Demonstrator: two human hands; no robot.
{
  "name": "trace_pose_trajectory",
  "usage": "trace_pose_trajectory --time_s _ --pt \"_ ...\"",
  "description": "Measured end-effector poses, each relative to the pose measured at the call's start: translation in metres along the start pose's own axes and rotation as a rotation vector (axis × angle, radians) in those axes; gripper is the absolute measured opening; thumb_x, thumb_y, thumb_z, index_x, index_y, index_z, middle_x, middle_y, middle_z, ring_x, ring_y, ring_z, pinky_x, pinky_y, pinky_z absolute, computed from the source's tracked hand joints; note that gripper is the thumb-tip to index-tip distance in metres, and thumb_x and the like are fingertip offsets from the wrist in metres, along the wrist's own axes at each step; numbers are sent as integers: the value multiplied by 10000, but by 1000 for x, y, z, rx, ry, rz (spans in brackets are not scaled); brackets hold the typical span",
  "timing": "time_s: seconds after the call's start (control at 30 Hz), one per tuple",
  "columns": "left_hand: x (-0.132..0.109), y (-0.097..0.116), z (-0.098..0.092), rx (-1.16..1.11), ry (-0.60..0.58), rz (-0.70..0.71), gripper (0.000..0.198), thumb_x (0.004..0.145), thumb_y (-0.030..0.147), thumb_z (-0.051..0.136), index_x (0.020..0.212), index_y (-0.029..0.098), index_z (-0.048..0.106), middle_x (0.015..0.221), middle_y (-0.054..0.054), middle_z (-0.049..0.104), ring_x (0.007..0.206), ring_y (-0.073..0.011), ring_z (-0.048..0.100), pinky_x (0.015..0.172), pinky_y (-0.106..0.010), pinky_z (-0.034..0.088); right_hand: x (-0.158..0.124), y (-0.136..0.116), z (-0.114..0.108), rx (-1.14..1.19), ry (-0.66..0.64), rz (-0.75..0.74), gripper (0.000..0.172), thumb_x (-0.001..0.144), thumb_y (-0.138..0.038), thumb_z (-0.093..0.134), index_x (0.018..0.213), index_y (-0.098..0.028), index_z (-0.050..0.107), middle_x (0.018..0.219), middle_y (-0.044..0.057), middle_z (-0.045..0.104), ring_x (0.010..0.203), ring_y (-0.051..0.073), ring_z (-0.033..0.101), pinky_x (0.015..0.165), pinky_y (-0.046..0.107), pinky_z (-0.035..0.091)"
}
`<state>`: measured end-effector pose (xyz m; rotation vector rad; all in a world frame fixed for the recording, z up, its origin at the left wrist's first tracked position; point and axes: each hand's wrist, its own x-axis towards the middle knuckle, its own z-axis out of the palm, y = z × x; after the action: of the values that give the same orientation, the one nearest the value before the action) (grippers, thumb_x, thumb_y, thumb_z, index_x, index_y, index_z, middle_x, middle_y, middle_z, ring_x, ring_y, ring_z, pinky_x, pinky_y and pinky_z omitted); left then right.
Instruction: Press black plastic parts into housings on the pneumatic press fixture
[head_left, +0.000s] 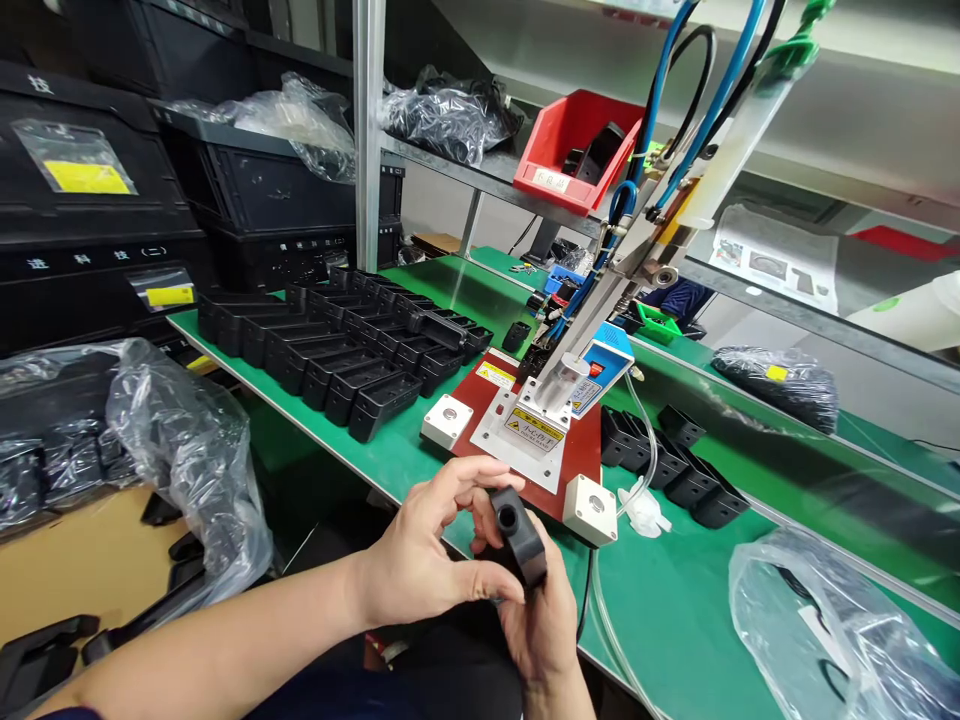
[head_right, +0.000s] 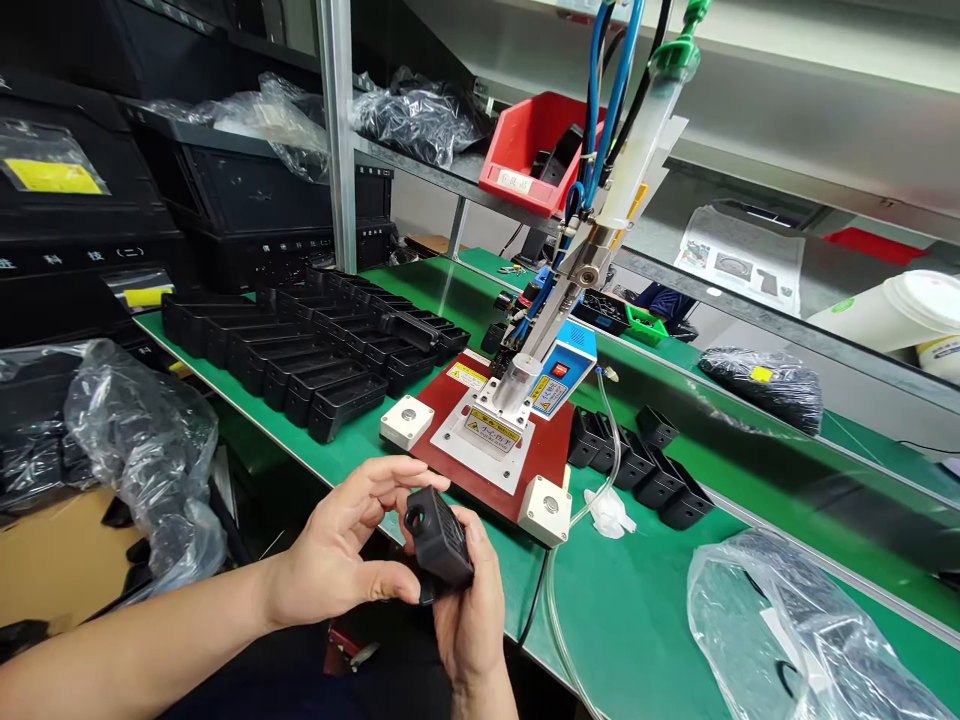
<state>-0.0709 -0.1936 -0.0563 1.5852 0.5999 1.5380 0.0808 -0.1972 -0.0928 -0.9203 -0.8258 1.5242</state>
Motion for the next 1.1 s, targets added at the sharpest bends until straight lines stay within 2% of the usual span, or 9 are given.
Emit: trace_pose_trajectory --time_s 0.13,0.3,0.5,0.6,0.67,0.77,0.87,1.0,1.1 --pt "-2 3 -2 149 -33 44 773 593 390 879 1250 239 499 1178 -85 647 1031 -213 642 918 -291 519 2 -1 -3 -26 3 -71 299 866 -463 581 1001 -207 659 923 51 664 815 203 633 734 347 533" --pt "-2 3 -5 239 -105 56 719 690 346 828 1296 259 450 1212 -71 645 1104 -207 633 975 -293 505 5 -3 -8 -95 119 -268 232 867 -421 600 959 -213 651 949 45 659 852 199 623 714 320 525" --pt "-3 -4 -7 304 -129 89 712 799 259 737 1394 296 348 1394 -103 527 1237 -233 559 1017 -338 502 0 -7 -9 -357 324 -862 107 882 -277 582 936 -225 657 973 53 645 949 248 616 905 496 463" --pt "-3 -6 -7 276 -130 91 685 834 230 695 1407 293 324 1411 -125 498 1191 -226 591 1008 -354 512 -6 -10 -1 -515 349 -1140 146 865 -212 577 950 -275 679 954 40 650 918 262 620 898 557 453" --pt "-1 -6 -7 280 -135 121 662 829 226 698 1387 281 347 1389 -134 509 1220 -246 569 1042 -391 487 -8 -12 4 -569 361 -1218 184 857 -199 575 958 -306 685 939 33 659 878 263 623 850 560 473" --pt "1 -6 -8 323 -169 218 716 779 256 752 1379 267 361 1378 -149 510 1333 -301 453 1108 -460 412 -8 -13 3 -576 345 -1210 193 863 -196 560 969 -299 684 924 35 659 861 260 621 824 536 474" --pt "3 -8 -9 342 -252 266 772 762 280 769 1404 264 340 1401 -164 480 1316 -303 467 1083 -457 439 -2 -13 -7 -547 323 -1020 141 901 -216 535 928 -244 671 920 49 649 888 243 607 847 471 449" --pt "7 -14 -12 339 -256 209 619 802 300 726 1345 237 436 1308 -154 553 1222 -281 547 1031 -434 485 7 -15 -22 -528 257 -695 171 927 -318 533 909 -203 657 931 63 652 891 227 596 801 382 454" --pt "8 -19 -13 319 -193 125 546 806 356 718 1287 213 502 1301 -155 563 1215 -285 547 1049 -446 463 11 -18 -29 -575 185 -595 212 912 -378 553 995 -212 656 1005 61 650 944 227 586 800 347 456"
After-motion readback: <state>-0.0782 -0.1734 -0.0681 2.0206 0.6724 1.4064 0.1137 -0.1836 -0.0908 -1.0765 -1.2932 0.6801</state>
